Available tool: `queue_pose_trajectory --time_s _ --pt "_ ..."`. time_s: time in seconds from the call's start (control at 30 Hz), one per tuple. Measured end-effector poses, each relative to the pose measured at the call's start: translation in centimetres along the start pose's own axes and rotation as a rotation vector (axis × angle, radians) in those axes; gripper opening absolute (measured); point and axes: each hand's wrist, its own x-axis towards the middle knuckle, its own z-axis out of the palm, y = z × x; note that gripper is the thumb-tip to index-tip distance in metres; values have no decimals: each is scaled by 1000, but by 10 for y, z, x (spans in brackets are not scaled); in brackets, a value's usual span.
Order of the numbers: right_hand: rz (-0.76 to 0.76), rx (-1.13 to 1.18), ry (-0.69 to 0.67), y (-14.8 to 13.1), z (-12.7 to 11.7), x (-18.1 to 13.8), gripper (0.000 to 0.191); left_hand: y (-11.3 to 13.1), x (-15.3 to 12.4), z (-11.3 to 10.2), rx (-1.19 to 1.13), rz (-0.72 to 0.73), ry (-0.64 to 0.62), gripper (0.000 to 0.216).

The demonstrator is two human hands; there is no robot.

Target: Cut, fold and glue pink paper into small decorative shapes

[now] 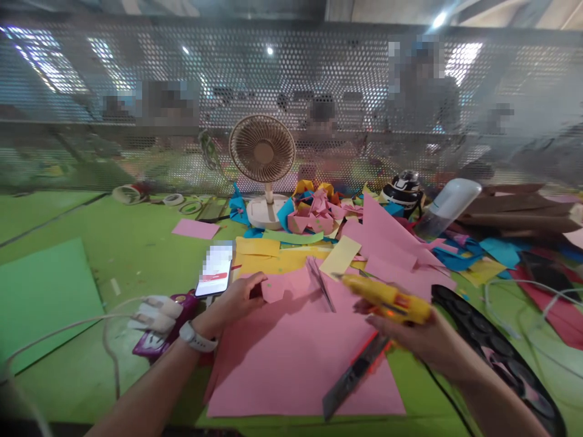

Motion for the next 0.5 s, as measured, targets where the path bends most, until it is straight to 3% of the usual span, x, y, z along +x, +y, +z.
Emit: queue_pose_trajectory --time_s 0.1,0.2,0.37,0.5 --pt "31 186 -304 -15 34 19 37 1 0 2 -7 -7 29 17" --pt "-3 194 -447 -21 53 33 35 1 0 3 25 0 50 14" --pt "-23 317 -524 -23 59 41 38 2 -1 1 67 -7 52 15" --pt "74 339 -507 -20 62 42 35 1 -2 2 109 14 67 16"
